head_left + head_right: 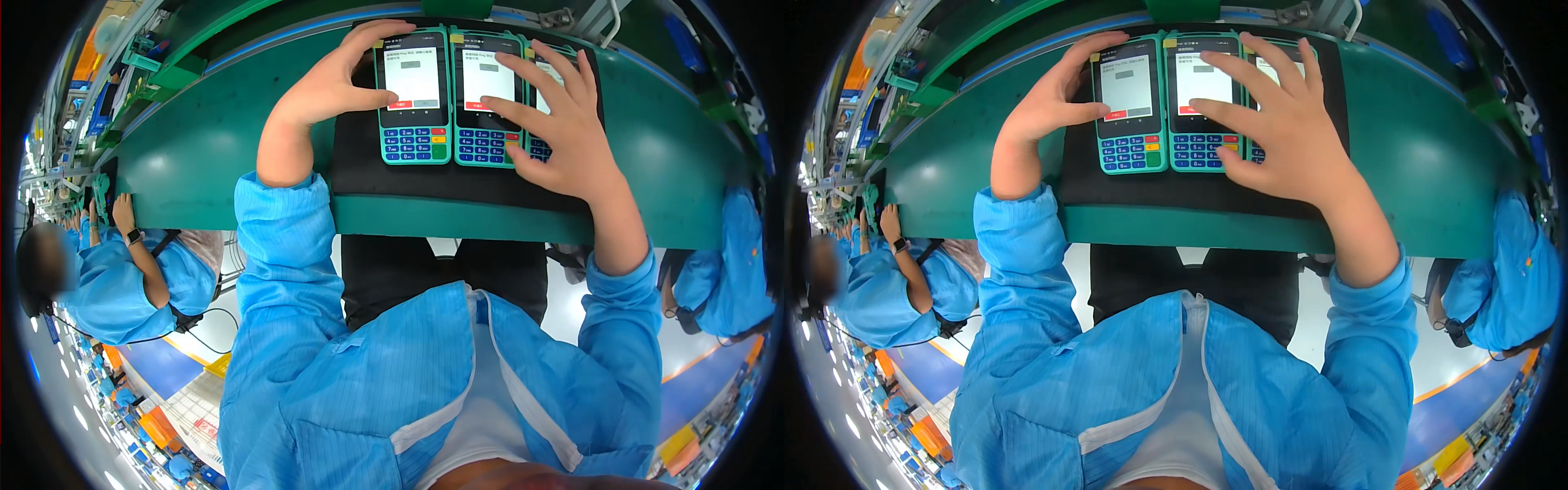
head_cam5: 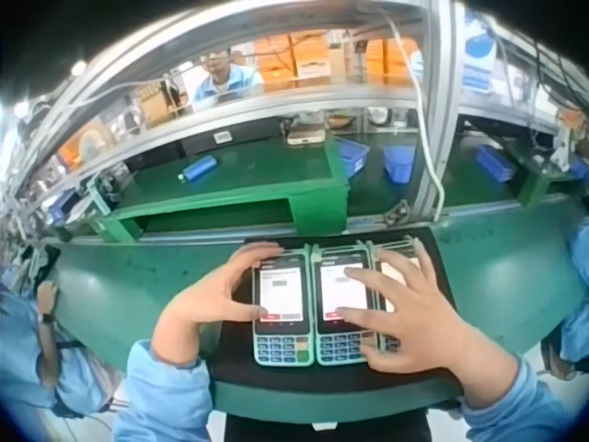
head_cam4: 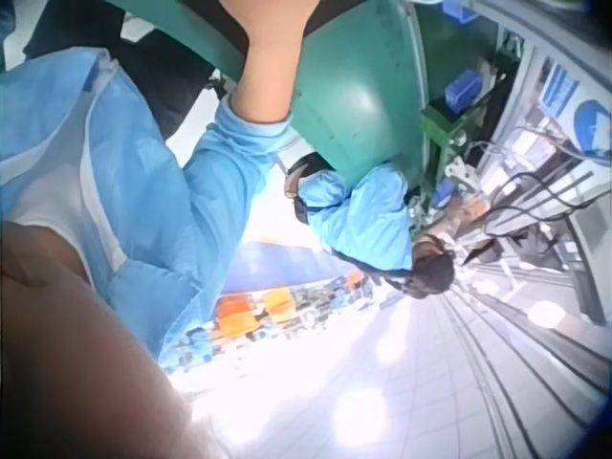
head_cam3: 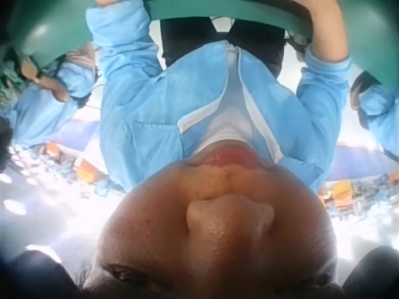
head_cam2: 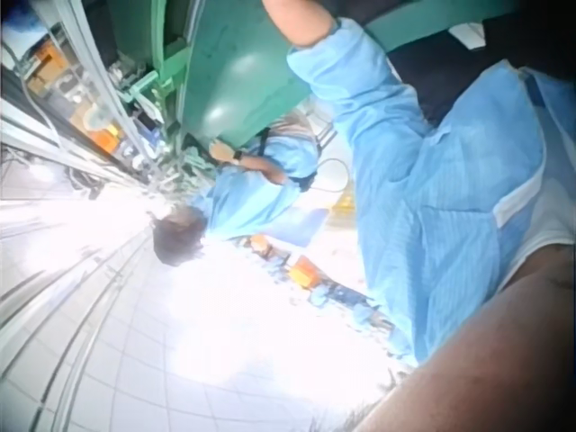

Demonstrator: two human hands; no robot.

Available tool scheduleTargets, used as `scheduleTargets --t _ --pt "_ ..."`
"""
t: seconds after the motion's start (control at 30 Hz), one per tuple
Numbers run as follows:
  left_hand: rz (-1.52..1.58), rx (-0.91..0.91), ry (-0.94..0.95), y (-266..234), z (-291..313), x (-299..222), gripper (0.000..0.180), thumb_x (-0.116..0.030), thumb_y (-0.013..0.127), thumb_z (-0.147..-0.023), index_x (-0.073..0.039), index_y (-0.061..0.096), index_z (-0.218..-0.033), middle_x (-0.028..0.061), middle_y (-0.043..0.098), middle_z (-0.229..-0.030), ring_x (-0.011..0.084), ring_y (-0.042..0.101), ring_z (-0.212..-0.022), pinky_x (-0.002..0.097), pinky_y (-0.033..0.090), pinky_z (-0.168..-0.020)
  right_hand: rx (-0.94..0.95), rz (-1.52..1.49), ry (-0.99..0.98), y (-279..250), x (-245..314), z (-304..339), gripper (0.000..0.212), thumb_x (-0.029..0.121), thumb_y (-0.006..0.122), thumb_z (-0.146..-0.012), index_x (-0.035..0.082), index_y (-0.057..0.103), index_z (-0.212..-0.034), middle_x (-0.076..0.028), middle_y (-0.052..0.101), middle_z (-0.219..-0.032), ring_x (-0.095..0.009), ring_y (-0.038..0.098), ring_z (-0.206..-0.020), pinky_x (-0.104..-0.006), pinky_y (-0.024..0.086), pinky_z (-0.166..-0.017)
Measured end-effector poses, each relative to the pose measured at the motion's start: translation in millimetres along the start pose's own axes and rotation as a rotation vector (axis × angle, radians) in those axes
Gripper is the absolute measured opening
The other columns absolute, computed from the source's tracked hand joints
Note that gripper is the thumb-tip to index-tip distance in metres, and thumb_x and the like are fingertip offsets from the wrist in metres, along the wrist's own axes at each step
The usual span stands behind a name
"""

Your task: Testing and operating multiple handheld electronic terminals on an assembly line.

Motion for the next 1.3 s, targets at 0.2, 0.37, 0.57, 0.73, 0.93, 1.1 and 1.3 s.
scheduleTargets --t 0.2,0.37,0.57,0.73,0.93,1.1,1.3 --pt "0.014 0.038 -0.041 1.5 1.8 0.2 0.078 0.0 0.064 -0.063 -0.007 0.038 -0.136 0.0113 0.036 -0.138 0.0251 0.039 -0.124 0.0342 0.031 -0.105 0.033 0.035 -0.014 4.3 8.0 -2.8 0.04 0.023 0.069 -0.066 0.028 0.063 -0.106 0.002 0.043 -0.136 -0.03 0.03 -0.131 -0.0623 0.013 -0.106" --pt "-0.009 0.039 -0.03 0.1 2.3 -1.5 0.081 -0.001 0.068 -0.062 -0.008 0.038 -0.136 0.0111 0.037 -0.136 0.0254 0.037 -0.126 0.0344 0.03 -0.106 0.031 0.041 -0.015 1.8 9.3 -5.4 0.04 0.023 0.068 -0.066 0.028 0.063 -0.105 0.002 0.043 -0.136 -0.03 0.03 -0.131 -0.063 0.013 -0.106" --pt "-0.01 0.036 -0.05 0.0 2.5 -6.1 0.08 -0.001 0.069 -0.061 -0.009 0.039 -0.135 0.0113 0.034 -0.138 0.0259 0.036 -0.127 0.0343 0.029 -0.106 0.044 0.035 -0.026 5.2 12.0 -5.7 0.041 0.024 0.069 -0.065 0.027 0.063 -0.106 0.001 0.043 -0.136 -0.031 0.031 -0.131 -0.063 0.013 -0.106" --pt "-0.034 0.035 -0.046 -1.2 2.8 -4.2 0.08 -0.001 0.068 -0.061 -0.009 0.039 -0.135 0.0113 0.034 -0.139 0.0261 0.036 -0.127 0.034 0.03 -0.106 0.043 0.053 -0.026 6.4 12.2 -5.3 0.041 0.025 0.069 -0.065 0.027 0.063 -0.106 0.001 0.043 -0.136 -0.03 0.031 -0.13 -0.0629 0.013 -0.106" --pt "-0.031 0.044 -0.067 -1.5 4.9 -4.3 0.078 -0.002 0.067 -0.063 -0.009 0.039 -0.135 0.0116 0.035 -0.138 0.0262 0.036 -0.127 0.0342 0.031 -0.105 0.083 0.067 0.008 4.4 10.9 -4.6 0.046 0.024 0.068 -0.063 0.028 0.063 -0.108 0.001 0.041 -0.138 -0.031 0.029 -0.131 -0.061 0.011 -0.107" --pt "-0.033 0.049 -0.056 -1.8 4.2 -5.2 0.078 -0.003 0.066 -0.063 -0.009 0.039 -0.136 0.0114 0.035 -0.139 0.027 0.036 -0.127 0.0351 0.032 -0.105 0.047 0.068 0.0 3.4 9.7 -4.7 0.04 0.027 0.069 -0.066 0.026 0.063 -0.105 0.002 0.042 -0.136 -0.029 0.03 -0.131 -0.0623 0.012 -0.106" --pt "-0.045 -0.043 -0.03 -0.1 0.9 -1.9 0.062 -0.005 0.063 -0.072 -0.009 0.044 -0.131 0.0121 0.045 -0.13 0.0248 0.05 -0.114 0.032 0.045 -0.093 -0.04 0.1 0.041 0.3 2.6 -4.3 0.038 0.027 0.068 -0.066 0.024 0.064 -0.104 0.001 0.046 -0.133 -0.029 0.033 -0.129 -0.0619 0.014 -0.105"
Point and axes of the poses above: each hand's wrist, its own z-axis away from the middle knuckle, its own y-axis out of the palm, x = y × z, the point moved 6 cm from there along -z, towards the middle knuckle
